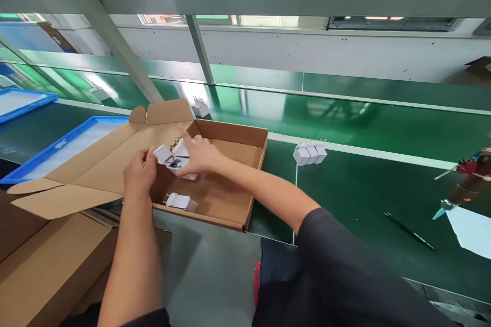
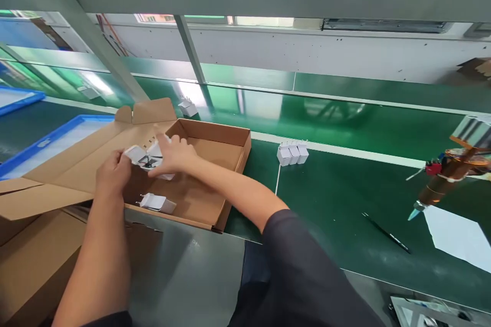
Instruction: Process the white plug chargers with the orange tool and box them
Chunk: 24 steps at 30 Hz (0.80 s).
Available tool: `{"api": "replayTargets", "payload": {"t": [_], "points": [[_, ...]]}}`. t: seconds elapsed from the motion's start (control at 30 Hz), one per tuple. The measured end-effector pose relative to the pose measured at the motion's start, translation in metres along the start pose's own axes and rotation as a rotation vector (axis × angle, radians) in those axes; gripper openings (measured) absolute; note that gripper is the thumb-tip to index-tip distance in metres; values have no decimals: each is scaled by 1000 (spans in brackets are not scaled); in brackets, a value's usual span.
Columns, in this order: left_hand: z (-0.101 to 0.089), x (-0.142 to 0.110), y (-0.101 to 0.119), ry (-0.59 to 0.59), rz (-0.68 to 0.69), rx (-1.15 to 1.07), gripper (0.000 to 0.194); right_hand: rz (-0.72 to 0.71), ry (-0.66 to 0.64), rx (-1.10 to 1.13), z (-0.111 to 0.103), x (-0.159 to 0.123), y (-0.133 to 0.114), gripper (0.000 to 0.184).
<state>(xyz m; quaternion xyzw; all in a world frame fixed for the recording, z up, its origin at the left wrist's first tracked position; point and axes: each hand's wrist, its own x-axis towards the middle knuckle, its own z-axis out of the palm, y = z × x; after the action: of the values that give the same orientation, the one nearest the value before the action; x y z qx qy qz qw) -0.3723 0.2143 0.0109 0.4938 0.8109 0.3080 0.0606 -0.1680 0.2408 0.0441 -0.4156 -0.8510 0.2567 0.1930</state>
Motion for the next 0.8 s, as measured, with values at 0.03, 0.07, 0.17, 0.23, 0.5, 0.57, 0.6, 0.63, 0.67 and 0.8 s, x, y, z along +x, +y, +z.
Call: {"api": "replayTargets", "payload": {"t": [0.03, 0.07, 0.17, 0.23, 0.5, 0.57, 0.6, 0.63, 0.67, 0.8], "points": [[1, 0, 1, 1, 22, -26, 43, -6, 46, -5, -19, -18, 9, 125], [1, -1, 2, 8, 52, -54, 48, -5, 98, -3, -37, -42, 21, 124], [0, -11, 10, 42, 120, -53, 53, 28, 294, 88, -76, -132, 64, 123], [-4, -20, 17, -21, 216, 25, 51, 229, 379, 85, -86, -193, 97, 124], [-31, -49, 30, -931, 348, 322, 60, 789, 472, -136, -47, -277, 188, 130], [-33, -51, 33, -959, 270, 340, 56, 782, 488, -135, -38, -274, 192, 130], [-32, -52, 34, -962, 259, 341, 55, 767, 495, -138, -37, -274, 192, 131], [-31, -53, 36, -968, 256, 341, 55, 743, 506, -145, -36, -275, 192, 131], [-30, -54, 37, -976, 261, 341, 54, 708, 529, -158, -37, -277, 190, 130], [-27, -54, 43, -923, 313, 356, 45, 561, 684, -194, -46, -292, 182, 115]]}}
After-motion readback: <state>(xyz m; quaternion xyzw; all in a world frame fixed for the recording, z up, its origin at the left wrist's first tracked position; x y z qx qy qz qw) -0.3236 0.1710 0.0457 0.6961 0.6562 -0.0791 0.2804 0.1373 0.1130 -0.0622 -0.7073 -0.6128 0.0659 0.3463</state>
